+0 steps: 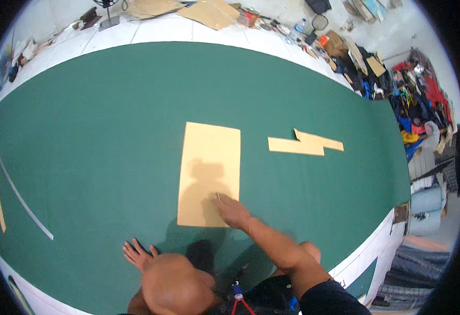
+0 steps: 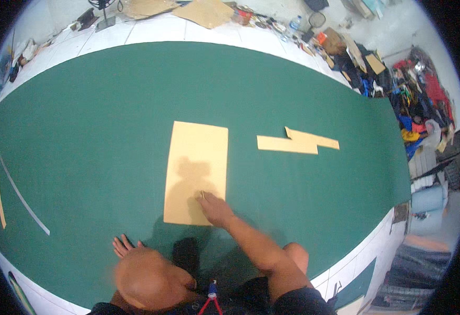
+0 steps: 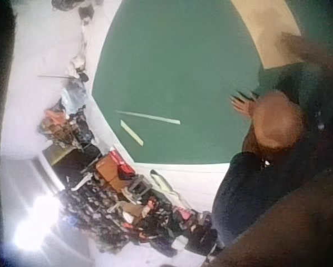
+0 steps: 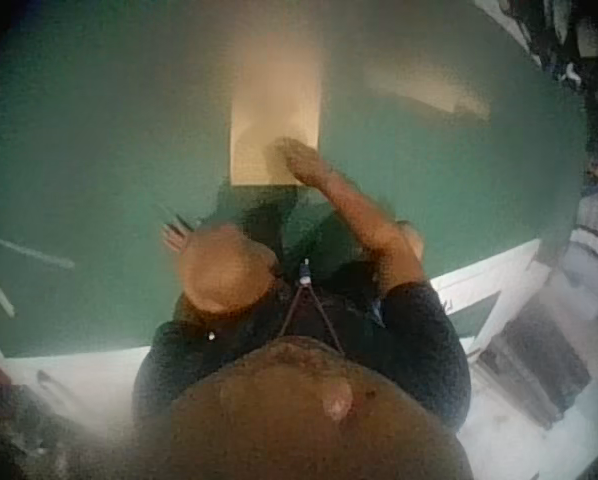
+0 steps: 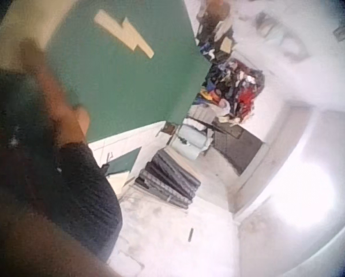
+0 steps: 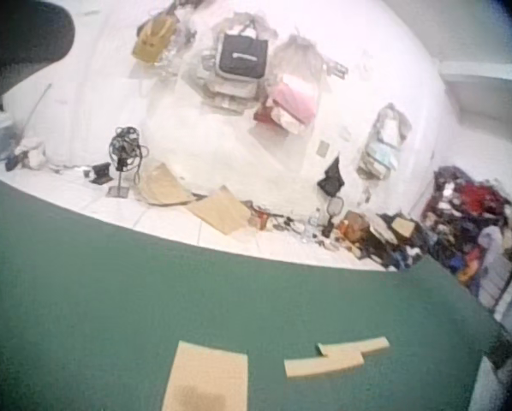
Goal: The person cuts a rectangular piece of beige paper into smaller strips using a small knife. They repeatedly position the paper, cut along the edges, and set the cut strips aside on the green mat.
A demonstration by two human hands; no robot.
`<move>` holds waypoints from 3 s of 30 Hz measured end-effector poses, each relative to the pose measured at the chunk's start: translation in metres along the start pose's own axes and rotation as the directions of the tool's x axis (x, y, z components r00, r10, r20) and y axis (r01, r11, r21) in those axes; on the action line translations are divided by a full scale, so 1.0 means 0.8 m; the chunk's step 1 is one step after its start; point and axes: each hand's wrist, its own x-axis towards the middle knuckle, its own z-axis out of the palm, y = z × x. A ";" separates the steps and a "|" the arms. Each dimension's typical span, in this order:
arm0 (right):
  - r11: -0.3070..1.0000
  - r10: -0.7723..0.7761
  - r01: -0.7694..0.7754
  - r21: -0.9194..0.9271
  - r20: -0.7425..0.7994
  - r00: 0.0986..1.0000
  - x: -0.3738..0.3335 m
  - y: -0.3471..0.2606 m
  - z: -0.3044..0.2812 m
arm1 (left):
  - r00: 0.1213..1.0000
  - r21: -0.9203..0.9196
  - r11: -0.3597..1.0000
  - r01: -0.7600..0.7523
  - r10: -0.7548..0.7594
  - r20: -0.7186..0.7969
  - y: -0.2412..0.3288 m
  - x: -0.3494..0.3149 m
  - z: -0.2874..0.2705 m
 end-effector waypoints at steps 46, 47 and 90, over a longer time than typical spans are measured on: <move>0.689 -0.708 0.724 0.028 0.234 0.666 0.345 0.282 -0.191 | 0.936 0.064 0.972 0.228 -0.236 0.262 0.027 0.126 -0.197; 0.694 -0.719 0.719 0.050 0.098 0.688 0.344 0.288 -0.195 | 0.922 0.062 0.968 0.241 -0.249 0.296 0.025 0.136 -0.218; 0.965 -0.012 -0.024 -0.260 -0.134 0.991 0.079 0.290 -0.108 | 0.620 -0.363 0.665 -0.653 0.745 0.246 0.298 0.321 -0.035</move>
